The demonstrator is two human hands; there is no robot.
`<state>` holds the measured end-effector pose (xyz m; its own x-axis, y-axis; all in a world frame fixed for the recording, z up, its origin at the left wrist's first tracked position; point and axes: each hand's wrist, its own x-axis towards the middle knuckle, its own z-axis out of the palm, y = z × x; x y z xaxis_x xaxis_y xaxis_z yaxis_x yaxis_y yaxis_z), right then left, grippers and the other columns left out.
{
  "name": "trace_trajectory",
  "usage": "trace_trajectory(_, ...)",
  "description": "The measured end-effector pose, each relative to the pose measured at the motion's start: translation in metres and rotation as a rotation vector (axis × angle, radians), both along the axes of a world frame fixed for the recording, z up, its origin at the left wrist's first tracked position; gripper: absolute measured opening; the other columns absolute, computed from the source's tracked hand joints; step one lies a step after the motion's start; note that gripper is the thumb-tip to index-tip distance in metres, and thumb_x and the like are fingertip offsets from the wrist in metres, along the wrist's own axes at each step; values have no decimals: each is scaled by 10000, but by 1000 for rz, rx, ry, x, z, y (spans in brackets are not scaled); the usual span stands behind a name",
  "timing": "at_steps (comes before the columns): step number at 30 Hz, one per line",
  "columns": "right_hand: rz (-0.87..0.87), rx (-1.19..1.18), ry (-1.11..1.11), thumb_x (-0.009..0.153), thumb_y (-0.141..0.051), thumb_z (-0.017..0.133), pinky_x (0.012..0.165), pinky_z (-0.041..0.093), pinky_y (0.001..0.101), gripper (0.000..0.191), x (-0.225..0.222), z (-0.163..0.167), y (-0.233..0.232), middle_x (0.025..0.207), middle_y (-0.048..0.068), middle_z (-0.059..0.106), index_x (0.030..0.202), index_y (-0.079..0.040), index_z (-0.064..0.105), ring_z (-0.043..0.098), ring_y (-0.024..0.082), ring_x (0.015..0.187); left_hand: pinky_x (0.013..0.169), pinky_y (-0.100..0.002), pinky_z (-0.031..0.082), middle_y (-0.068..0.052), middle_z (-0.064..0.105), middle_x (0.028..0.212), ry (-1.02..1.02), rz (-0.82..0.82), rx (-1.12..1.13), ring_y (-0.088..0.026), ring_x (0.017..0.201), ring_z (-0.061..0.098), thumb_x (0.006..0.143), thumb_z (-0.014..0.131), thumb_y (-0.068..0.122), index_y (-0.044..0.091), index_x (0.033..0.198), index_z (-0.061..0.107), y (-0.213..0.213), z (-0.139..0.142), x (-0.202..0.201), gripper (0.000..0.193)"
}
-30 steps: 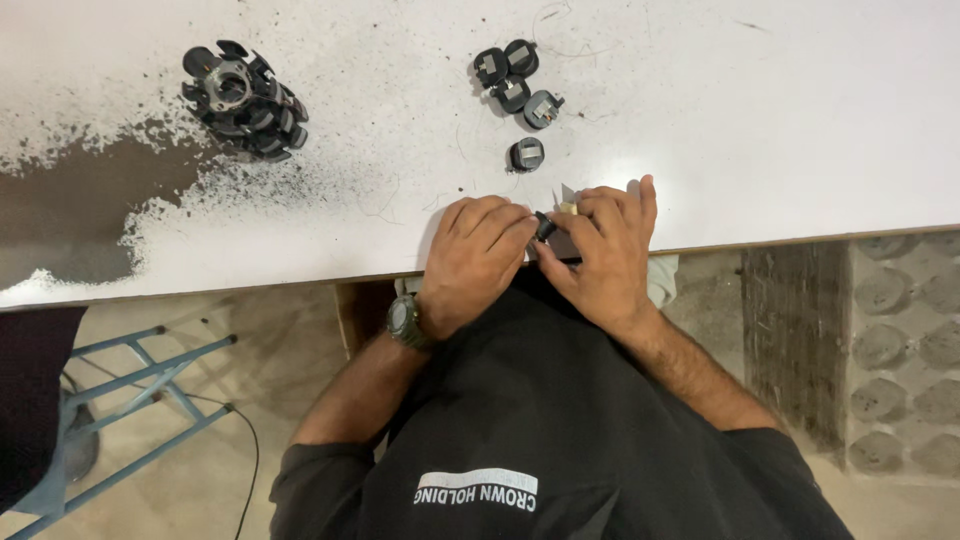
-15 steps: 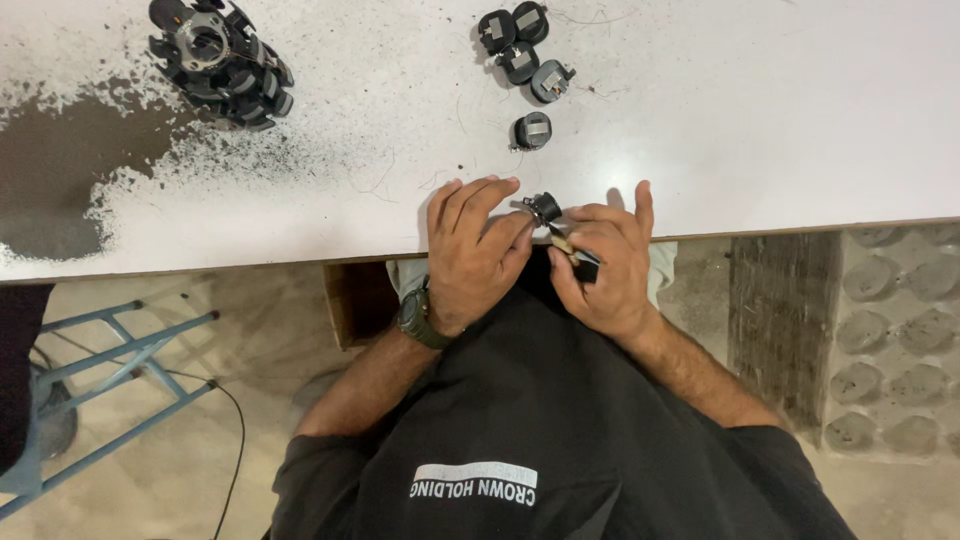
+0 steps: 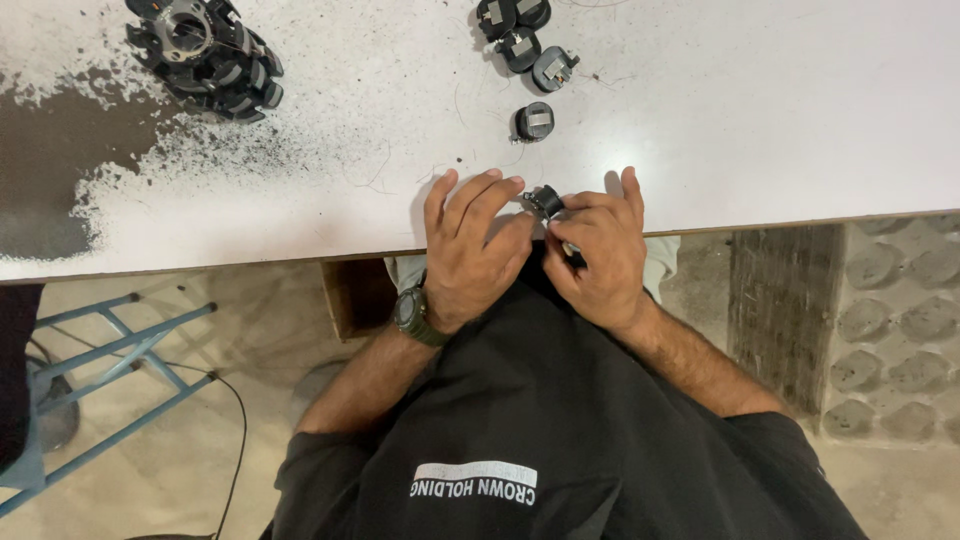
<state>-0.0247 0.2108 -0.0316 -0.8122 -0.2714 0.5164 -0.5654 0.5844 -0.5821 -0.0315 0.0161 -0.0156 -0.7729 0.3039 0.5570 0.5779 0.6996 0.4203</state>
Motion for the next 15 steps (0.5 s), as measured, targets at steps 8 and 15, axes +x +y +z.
trace_trajectory(8,12,-34,-7,815,58,801,1278,226,630,304,-1,0,-1,961,60,679,1013,-82,619,660,277,1125,1230,-545,306,-52,594,1380,93,-20,-36,-245,1348,532,945,842,124,132,1062,741,2,1,1,155)
trace_trajectory(15,-3,-22,3,812,78,791,1279,227,618,316,1,-6,0,936,60,666,1021,-86,621,662,280,1128,1259,-584,214,-8,644,1239,-145,79,67,-232,1286,575,904,820,129,127,987,735,5,-1,-2,120)
